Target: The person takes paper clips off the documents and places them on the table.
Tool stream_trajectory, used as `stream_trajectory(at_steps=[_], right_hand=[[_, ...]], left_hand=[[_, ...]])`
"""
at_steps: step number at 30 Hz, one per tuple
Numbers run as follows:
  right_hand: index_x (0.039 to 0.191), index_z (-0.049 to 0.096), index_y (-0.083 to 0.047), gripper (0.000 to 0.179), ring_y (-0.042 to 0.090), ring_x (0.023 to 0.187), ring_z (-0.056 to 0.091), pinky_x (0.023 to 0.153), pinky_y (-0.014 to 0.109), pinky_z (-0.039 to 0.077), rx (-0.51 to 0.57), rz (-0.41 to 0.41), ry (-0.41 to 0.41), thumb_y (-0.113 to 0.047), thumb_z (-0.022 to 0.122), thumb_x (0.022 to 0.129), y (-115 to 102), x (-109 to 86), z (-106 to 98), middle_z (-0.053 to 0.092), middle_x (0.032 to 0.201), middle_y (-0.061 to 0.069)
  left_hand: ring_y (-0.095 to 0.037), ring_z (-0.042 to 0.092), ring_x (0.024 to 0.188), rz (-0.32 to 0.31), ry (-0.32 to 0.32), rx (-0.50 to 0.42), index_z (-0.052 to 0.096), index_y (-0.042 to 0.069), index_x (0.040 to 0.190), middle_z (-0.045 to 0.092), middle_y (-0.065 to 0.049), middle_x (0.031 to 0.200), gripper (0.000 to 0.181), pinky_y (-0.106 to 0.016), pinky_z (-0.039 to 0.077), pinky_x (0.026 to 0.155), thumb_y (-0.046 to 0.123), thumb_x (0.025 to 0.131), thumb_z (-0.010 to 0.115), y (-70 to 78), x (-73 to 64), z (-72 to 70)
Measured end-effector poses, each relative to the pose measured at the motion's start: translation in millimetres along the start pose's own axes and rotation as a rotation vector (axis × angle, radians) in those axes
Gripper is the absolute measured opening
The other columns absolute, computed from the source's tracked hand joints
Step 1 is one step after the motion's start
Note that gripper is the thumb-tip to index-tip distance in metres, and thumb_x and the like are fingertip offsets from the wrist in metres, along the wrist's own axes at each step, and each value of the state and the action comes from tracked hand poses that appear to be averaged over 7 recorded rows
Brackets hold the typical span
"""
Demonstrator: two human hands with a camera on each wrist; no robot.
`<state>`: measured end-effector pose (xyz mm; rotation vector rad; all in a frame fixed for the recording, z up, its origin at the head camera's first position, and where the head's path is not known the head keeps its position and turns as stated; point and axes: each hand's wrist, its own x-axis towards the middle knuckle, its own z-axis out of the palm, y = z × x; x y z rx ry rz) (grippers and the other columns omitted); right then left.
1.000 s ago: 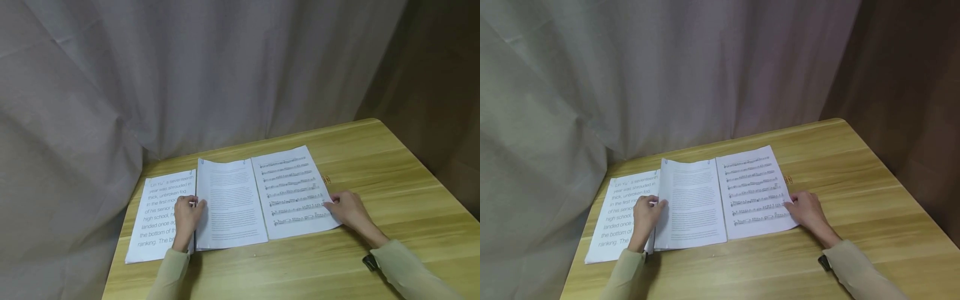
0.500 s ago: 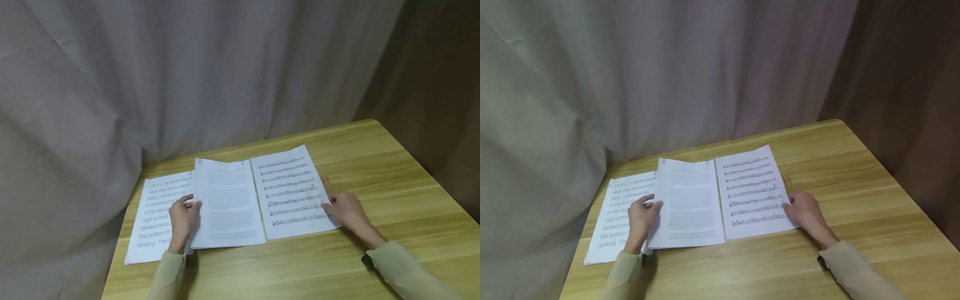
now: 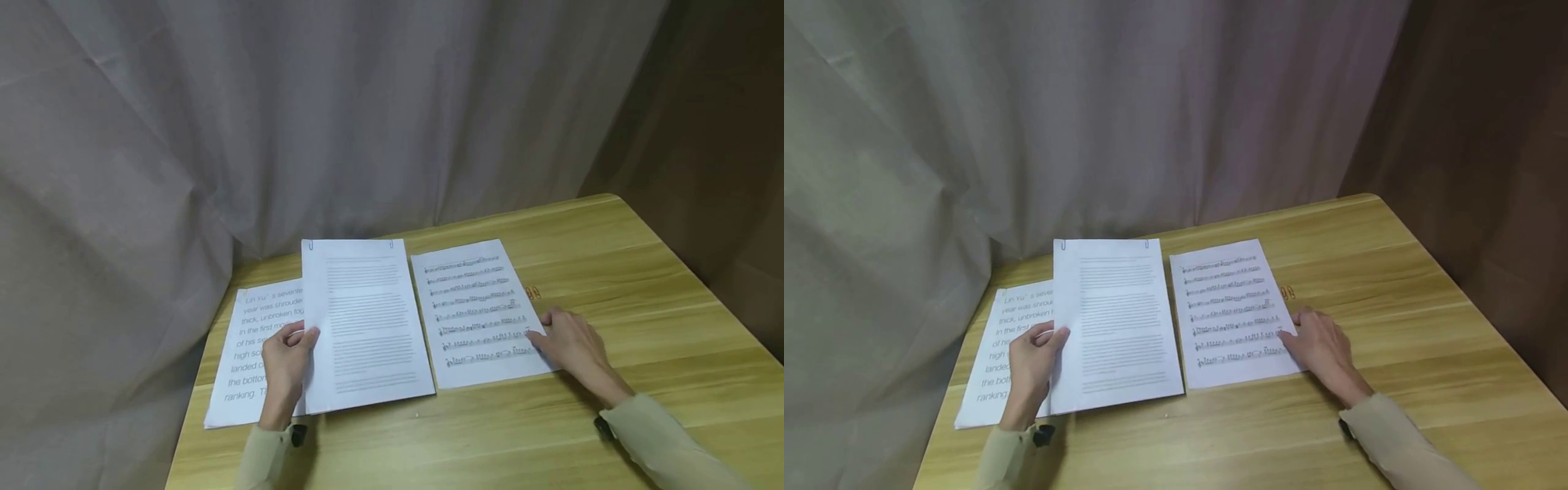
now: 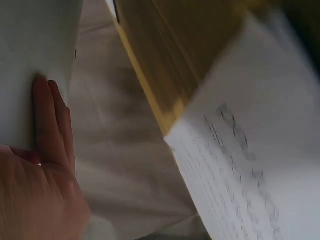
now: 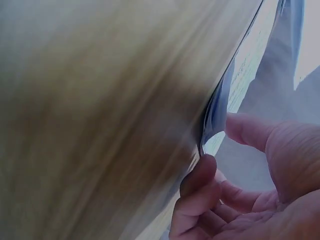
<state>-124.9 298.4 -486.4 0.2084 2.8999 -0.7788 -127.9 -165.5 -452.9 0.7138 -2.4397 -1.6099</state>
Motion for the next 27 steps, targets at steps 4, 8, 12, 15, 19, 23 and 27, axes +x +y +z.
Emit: stream_trajectory(at_steps=[4,8,12,15,19,23,27], right_hand=[[0.122,0.064,0.010,0.050,0.028,0.075,0.062,0.058,0.033,0.042,0.055,0.034,0.002,-0.033,0.076,0.100,-1.5,-0.8,-1.9,0.071,0.090,0.019],[0.126,0.063,0.010,0.050,0.025,0.075,0.065,0.061,0.031,0.044,0.155,-0.004,0.088,-0.034,0.072,0.104,-13.9,-0.1,-8.1,0.073,0.091,0.018],[0.130,0.067,0.005,0.045,0.021,0.082,0.066,0.068,0.026,0.047,0.241,-0.095,0.170,-0.033,0.072,0.106,-37.0,3.8,-18.0,0.076,0.099,0.017],[0.132,0.068,0.001,0.042,0.018,0.085,0.065,0.070,0.021,0.048,0.311,-0.154,0.175,-0.031,0.073,0.106,-56.0,8.6,-22.6,0.078,0.103,0.018],[0.136,0.067,-0.002,0.040,0.015,0.088,0.066,0.071,0.018,0.050,0.384,-0.225,0.149,-0.028,0.073,0.106,-73.2,19.9,-23.0,0.079,0.110,0.021],[0.145,0.062,-0.003,0.045,0.014,0.091,0.071,0.075,0.020,0.058,0.486,-0.241,0.049,-0.026,0.071,0.107,-82.1,33.5,-19.4,0.078,0.119,0.025],[0.147,0.062,-0.006,0.045,0.014,0.086,0.068,0.076,0.023,0.057,0.530,-0.212,-0.043,-0.027,0.071,0.108,-85.6,41.0,-14.8,0.075,0.111,0.020]], left_hand=[[-0.011,0.077,0.072,-0.011,-0.056,-0.074,0.074,-0.003,0.128,0.082,-0.023,0.105,0.030,-0.021,0.062,0.060,0.010,0.101,0.076,0.9,-12.6,5.1],[-0.011,0.078,0.071,-0.028,-0.106,-0.143,0.074,-0.004,0.127,0.084,-0.018,0.102,0.030,-0.023,0.063,0.060,0.008,0.100,0.077,0.3,-25.9,11.7],[-0.012,0.077,0.070,-0.036,-0.145,-0.178,0.074,-0.004,0.124,0.085,-0.016,0.100,0.028,-0.023,0.062,0.059,0.006,0.099,0.078,-2.6,-40.3,19.5],[-0.012,0.078,0.071,-0.044,-0.183,-0.191,0.074,-0.004,0.123,0.085,-0.016,0.100,0.027,-0.024,0.062,0.060,0.005,0.098,0.078,-5.8,-51.5,24.8],[-0.013,0.078,0.073,-0.059,-0.245,-0.207,0.073,-0.005,0.124,0.085,-0.014,0.097,0.028,-0.024,0.062,0.062,0.006,0.099,0.077,-9.0,-65.6,32.7],[-0.014,0.079,0.074,-0.069,-0.301,-0.221,0.072,-0.005,0.124,0.085,-0.013,0.096,0.028,-0.024,0.063,0.063,0.007,0.099,0.077,-12.4,-76.2,39.5],[-0.014,0.080,0.075,-0.067,-0.344,-0.242,0.071,-0.006,0.126,0.085,-0.015,0.099,0.031,-0.024,0.063,0.064,0.007,0.099,0.077,-15.9,-82.9,42.9]])
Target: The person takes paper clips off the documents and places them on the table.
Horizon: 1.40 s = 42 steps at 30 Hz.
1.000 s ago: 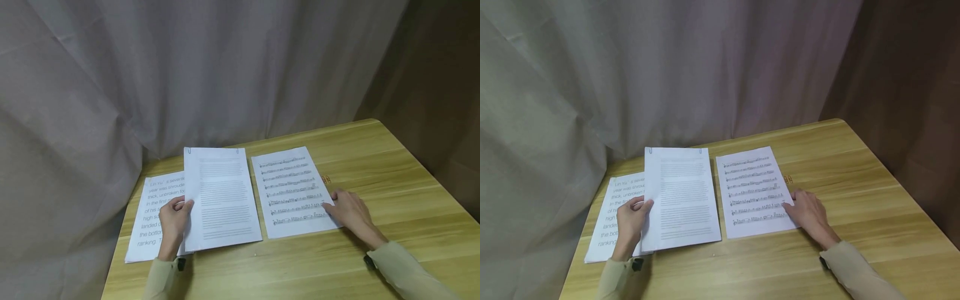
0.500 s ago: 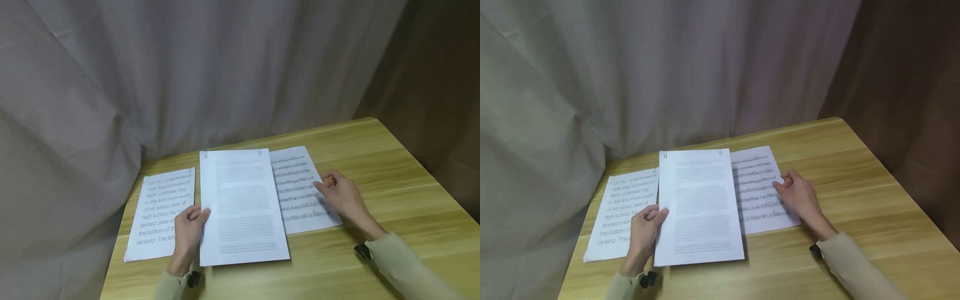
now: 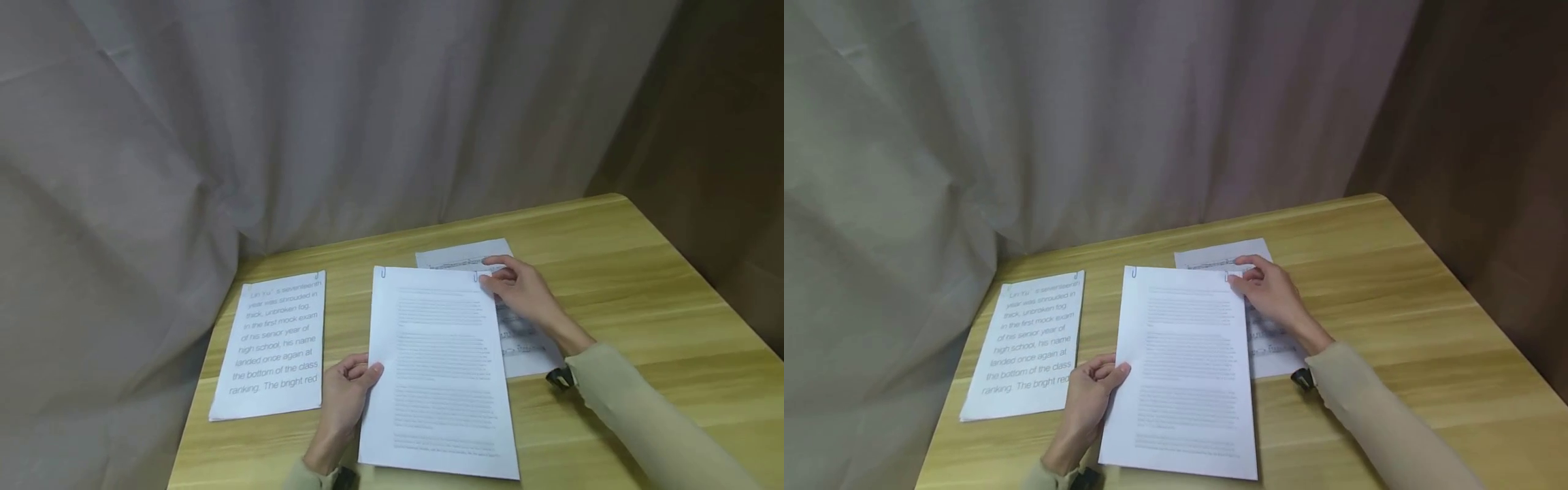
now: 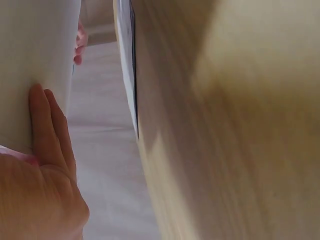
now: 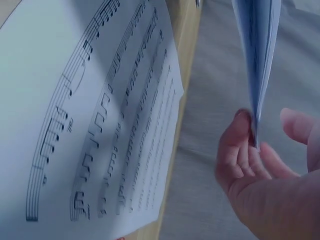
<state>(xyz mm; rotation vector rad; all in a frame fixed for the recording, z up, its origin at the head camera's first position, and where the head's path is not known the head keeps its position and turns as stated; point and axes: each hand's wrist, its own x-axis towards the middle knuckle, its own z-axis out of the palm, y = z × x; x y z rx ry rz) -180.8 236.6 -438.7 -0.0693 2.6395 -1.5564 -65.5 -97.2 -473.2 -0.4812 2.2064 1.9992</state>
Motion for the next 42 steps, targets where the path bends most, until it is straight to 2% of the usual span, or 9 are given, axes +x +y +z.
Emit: stream_trajectory(at_steps=[2,5,9,13,17,24,31,34,42], right_hand=[[0.143,0.066,-0.007,0.041,0.012,0.079,0.059,0.071,0.024,0.050,-0.008,0.008,-0.014,-0.027,0.071,0.108,1.2,1.8,1.4,0.070,0.096,0.013],[0.137,0.070,-0.007,0.035,0.011,0.068,0.045,0.063,0.024,0.039,-0.017,-0.001,-0.020,-0.025,0.071,0.107,3.6,3.9,2.8,0.054,0.078,0.001],[0.133,0.072,-0.006,0.030,0.010,0.061,0.037,0.058,0.025,0.033,-0.006,-0.005,-0.020,-0.020,0.071,0.106,6.9,6.0,2.7,0.042,0.070,-0.004],[0.131,0.072,-0.005,0.029,0.010,0.063,0.043,0.060,0.025,0.035,0.009,0.021,-0.032,-0.018,0.071,0.105,9.8,6.1,-0.4,0.053,0.073,-0.001],[0.128,0.071,-0.002,0.028,0.010,0.067,0.057,0.062,0.024,0.042,0.041,0.037,-0.053,-0.015,0.072,0.104,11.7,4.6,-2.8,0.071,0.082,0.004],[0.126,0.069,0.000,0.027,0.012,0.070,0.068,0.061,0.027,0.053,0.085,0.073,-0.066,-0.012,0.071,0.103,13.3,3.0,-2.9,0.076,0.090,0.006],[0.125,0.070,0.000,0.026,0.012,0.068,0.069,0.060,0.027,0.055,0.105,0.095,-0.065,-0.012,0.073,0.102,17.8,1.9,-0.6,0.076,0.087,0.003],[0.125,0.070,0.000,0.026,0.011,0.068,0.066,0.060,0.025,0.053,0.113,0.093,-0.063,-0.013,0.073,0.102,18.2,1.3,-0.1,0.075,0.086,0.001],[0.129,0.067,0.002,0.031,0.012,0.075,0.072,0.070,0.028,0.056,0.124,0.097,-0.045,-0.013,0.072,0.102,19.9,0.1,-2.3,0.079,0.088,-0.003]], left_hand=[[-0.013,0.080,0.075,0.001,-0.013,-0.003,0.070,-0.007,0.127,0.085,-0.015,0.099,0.032,-0.024,0.063,0.064,0.007,0.099,0.077,-1.4,-1.6,1.9],[-0.014,0.080,0.077,-0.003,-0.031,-0.012,0.069,-0.007,0.129,0.085,-0.016,0.101,0.034,-0.024,0.063,0.066,0.006,0.099,0.076,-2.7,-3.1,3.0],[-0.017,0.081,0.080,-0.018,-0.067,-0.008,0.068,-0.007,0.130,0.085,-0.017,0.103,0.033,-0.024,0.065,0.070,0.005,0.100,0.075,-4.1,-4.1,3.1],[-0.016,0.081,0.079,-0.024,-0.109,0.000,0.068,-0.009,0.128,0.085,-0.017,0.101,0.033,-0.024,0.065,0.070,0.005,0.099,0.075,-5.3,-4.4,2.8],[-0.014,0.080,0.078,-0.001,-0.162,0.018,0.069,-0.011,0.125,0.084,-0.019,0.097,0.033,-0.023,0.065,0.069,0.005,0.098,0.077,-7.0,-4.3,1.5],[-0.013,0.079,0.077,0.001,-0.254,0.058,0.071,-0.013,0.121,0.084,-0.021,0.096,0.032,-0.021,0.063,0.071,0.005,0.096,0.080,-9.8,-4.9,-1.6],[-0.014,0.079,0.076,-0.003,-0.264,0.075,0.071,-0.012,0.120,0.084,-0.021,0.095,0.030,-0.021,0.063,0.070,0.004,0.095,0.080,-12.8,-5.9,-2.9],[-0.013,0.078,0.075,-0.006,-0.259,0.081,0.072,-0.012,0.119,0.084,-0.021,0.095,0.030,-0.021,0.062,0.070,0.004,0.095,0.080,-14.0,-6.5,-3.6],[-0.013,0.077,0.074,-0.015,-0.256,0.084,0.072,-0.011,0.119,0.084,-0.019,0.093,0.030,-0.021,0.061,0.069,0.003,0.095,0.080,-16.4,-7.4,-4.3]])
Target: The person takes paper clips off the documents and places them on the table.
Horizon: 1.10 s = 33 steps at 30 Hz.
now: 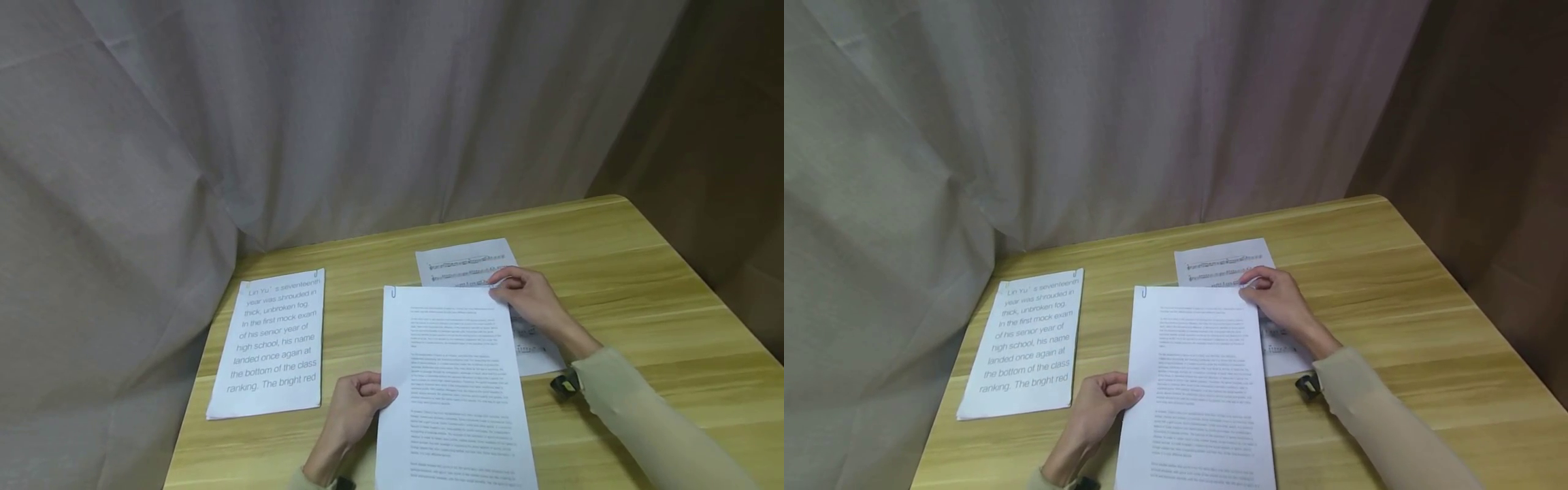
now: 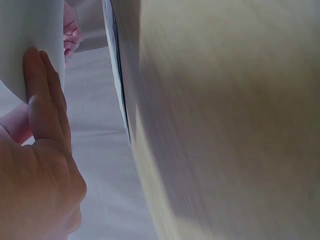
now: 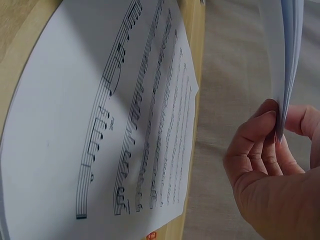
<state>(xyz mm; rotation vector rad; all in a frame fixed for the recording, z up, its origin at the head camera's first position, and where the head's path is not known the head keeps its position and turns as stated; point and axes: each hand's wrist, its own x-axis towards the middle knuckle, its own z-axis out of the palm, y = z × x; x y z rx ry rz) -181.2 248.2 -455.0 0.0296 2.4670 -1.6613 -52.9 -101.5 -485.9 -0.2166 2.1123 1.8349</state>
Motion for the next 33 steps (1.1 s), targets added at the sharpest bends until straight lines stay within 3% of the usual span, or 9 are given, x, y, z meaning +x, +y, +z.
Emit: stream_trajectory(at_steps=[10,16,28,33], right_hand=[[0.131,0.065,0.003,0.032,0.008,0.073,0.066,0.069,0.025,0.058,-0.006,-0.014,0.092,-0.015,0.070,0.104,7.4,0.8,-14.1,0.074,0.082,-0.012],[0.132,0.061,0.007,0.033,0.005,0.075,0.070,0.071,0.022,0.062,0.027,-0.044,0.096,-0.010,0.069,0.105,17.7,0.2,-32.9,0.075,0.083,-0.016],[0.138,0.061,0.008,0.035,0.003,0.072,0.070,0.064,0.020,0.058,-0.129,-0.038,0.113,-0.012,0.066,0.109,50.7,4.3,-80.5,0.076,0.081,-0.014],[0.131,0.065,0.008,0.030,0.003,0.070,0.069,0.062,0.019,0.055,-0.210,-0.035,0.127,-0.010,0.068,0.107,61.6,6.4,-90.4,0.078,0.083,-0.002]], left_hand=[[-0.011,0.076,0.072,0.000,0.000,-0.012,0.073,-0.012,0.118,0.084,-0.018,0.091,0.028,-0.021,0.061,0.067,0.002,0.094,0.080,-1.4,0.0,1.8],[-0.011,0.076,0.073,0.007,0.007,-0.012,0.072,-0.012,0.118,0.084,-0.019,0.093,0.028,-0.021,0.062,0.068,0.000,0.094,0.080,-0.2,-0.3,-0.4],[-0.010,0.076,0.073,-0.006,0.028,-0.022,0.072,-0.013,0.117,0.084,-0.020,0.093,0.027,-0.020,0.062,0.069,0.000,0.094,0.079,1.5,0.3,-3.7],[-0.010,0.076,0.073,-0.005,0.034,-0.011,0.071,-0.012,0.118,0.084,-0.019,0.093,0.028,-0.020,0.062,0.068,0.000,0.094,0.080,1.7,0.7,-3.6]])
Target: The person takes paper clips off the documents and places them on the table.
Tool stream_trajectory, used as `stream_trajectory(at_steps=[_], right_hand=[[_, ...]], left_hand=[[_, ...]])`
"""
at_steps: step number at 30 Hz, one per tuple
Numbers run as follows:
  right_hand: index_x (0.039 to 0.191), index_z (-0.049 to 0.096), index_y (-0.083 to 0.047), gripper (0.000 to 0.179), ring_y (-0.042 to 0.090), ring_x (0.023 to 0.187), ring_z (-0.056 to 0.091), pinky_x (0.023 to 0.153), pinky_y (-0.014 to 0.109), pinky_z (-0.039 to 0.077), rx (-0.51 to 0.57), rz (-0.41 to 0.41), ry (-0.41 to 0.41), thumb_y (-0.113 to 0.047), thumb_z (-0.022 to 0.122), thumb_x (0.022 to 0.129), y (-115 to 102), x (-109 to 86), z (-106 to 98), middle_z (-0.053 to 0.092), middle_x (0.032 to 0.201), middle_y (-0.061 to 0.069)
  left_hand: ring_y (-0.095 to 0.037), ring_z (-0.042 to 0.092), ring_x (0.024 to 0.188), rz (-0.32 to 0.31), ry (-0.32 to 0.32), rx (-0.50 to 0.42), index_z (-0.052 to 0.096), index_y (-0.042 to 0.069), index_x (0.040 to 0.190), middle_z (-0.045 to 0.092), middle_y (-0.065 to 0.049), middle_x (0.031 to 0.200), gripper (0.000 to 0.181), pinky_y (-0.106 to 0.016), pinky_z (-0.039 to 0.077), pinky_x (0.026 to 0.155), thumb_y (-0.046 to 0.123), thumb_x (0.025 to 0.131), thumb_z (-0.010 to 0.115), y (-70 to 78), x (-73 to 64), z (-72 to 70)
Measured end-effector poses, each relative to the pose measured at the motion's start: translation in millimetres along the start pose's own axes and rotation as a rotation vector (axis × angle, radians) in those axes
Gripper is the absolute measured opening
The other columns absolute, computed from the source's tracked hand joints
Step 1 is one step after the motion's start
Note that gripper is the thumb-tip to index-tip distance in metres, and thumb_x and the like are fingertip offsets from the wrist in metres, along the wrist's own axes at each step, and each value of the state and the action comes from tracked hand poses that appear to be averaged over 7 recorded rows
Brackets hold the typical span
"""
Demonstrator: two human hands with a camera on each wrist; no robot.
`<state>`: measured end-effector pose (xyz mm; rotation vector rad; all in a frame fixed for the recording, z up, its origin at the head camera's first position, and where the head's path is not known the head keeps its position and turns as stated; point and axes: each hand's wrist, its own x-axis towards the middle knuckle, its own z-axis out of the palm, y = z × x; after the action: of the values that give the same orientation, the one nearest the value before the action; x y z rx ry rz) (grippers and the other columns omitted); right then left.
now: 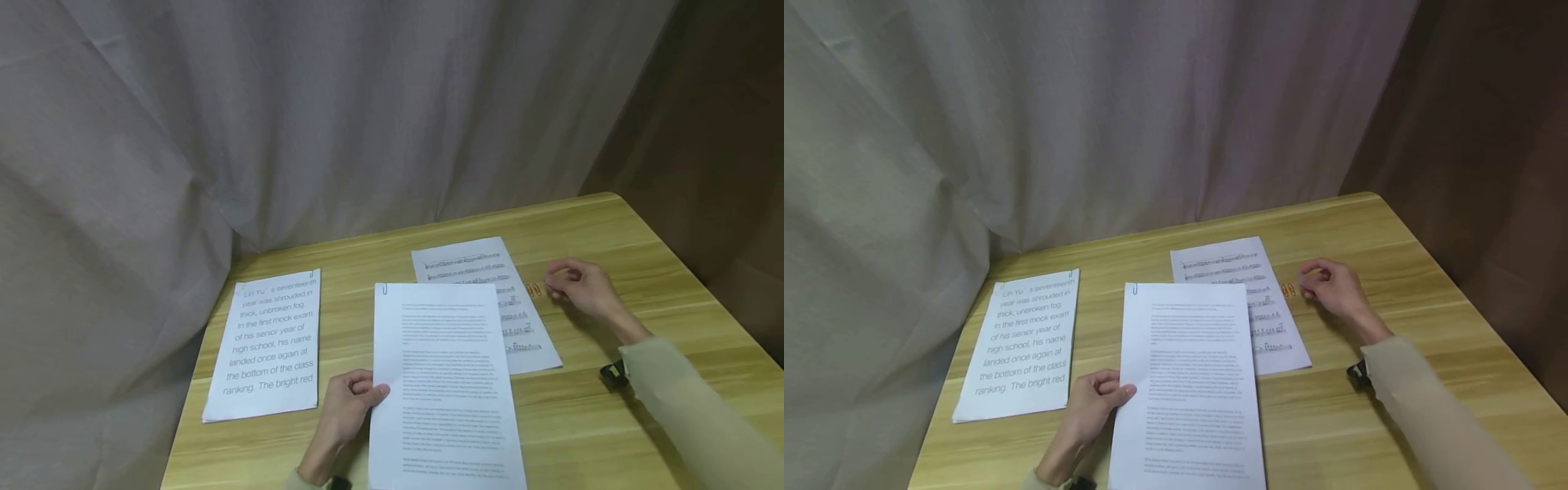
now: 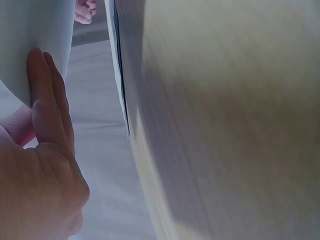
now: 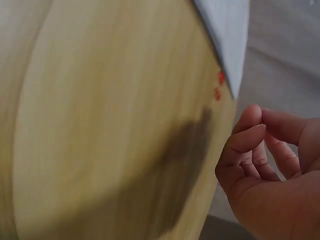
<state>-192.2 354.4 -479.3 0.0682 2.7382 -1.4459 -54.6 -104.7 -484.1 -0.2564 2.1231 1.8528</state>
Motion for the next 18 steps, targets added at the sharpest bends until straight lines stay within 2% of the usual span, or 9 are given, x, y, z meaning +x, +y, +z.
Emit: stream_trajectory(at_steps=[4,10,13,18], right_hand=[[0.126,0.068,0.008,0.027,0.004,0.069,0.068,0.063,0.020,0.055,-0.074,0.001,-0.013,-0.009,0.071,0.104,9.1,5.1,-0.7,0.080,0.087,0.009],[0.121,0.073,0.003,0.023,0.008,0.080,0.070,0.072,0.022,0.052,-0.215,0.005,-0.034,-0.013,0.073,0.103,16.5,11.3,1.9,0.081,0.102,0.022],[0.118,0.075,0.002,0.021,0.011,0.083,0.070,0.075,0.024,0.051,-0.243,0.000,-0.026,-0.012,0.074,0.103,17.7,12.8,4.7,0.081,0.108,0.026],[0.116,0.075,0.003,0.020,0.017,0.085,0.070,0.076,0.028,0.049,-0.262,0.009,-0.018,-0.011,0.072,0.103,17.8,14.6,8.0,0.080,0.106,0.026]], left_hand=[[-0.010,0.076,0.074,0.006,0.002,0.006,0.072,-0.012,0.118,0.084,-0.018,0.092,0.028,-0.020,0.061,0.068,0.000,0.095,0.080,-0.9,0.9,0.5],[-0.010,0.076,0.073,-0.001,0.005,0.008,0.072,-0.012,0.117,0.084,-0.017,0.091,0.027,-0.020,0.061,0.067,0.000,0.094,0.080,-1.6,1.4,0.1],[-0.010,0.076,0.073,-0.005,0.008,0.011,0.072,-0.011,0.118,0.084,-0.018,0.093,0.027,-0.021,0.061,0.068,0.001,0.094,0.080,-1.1,1.1,-0.7],[-0.011,0.077,0.076,-0.017,0.017,0.020,0.072,-0.010,0.120,0.084,-0.017,0.094,0.029,-0.021,0.061,0.070,0.003,0.095,0.080,0.8,1.8,-2.7]])
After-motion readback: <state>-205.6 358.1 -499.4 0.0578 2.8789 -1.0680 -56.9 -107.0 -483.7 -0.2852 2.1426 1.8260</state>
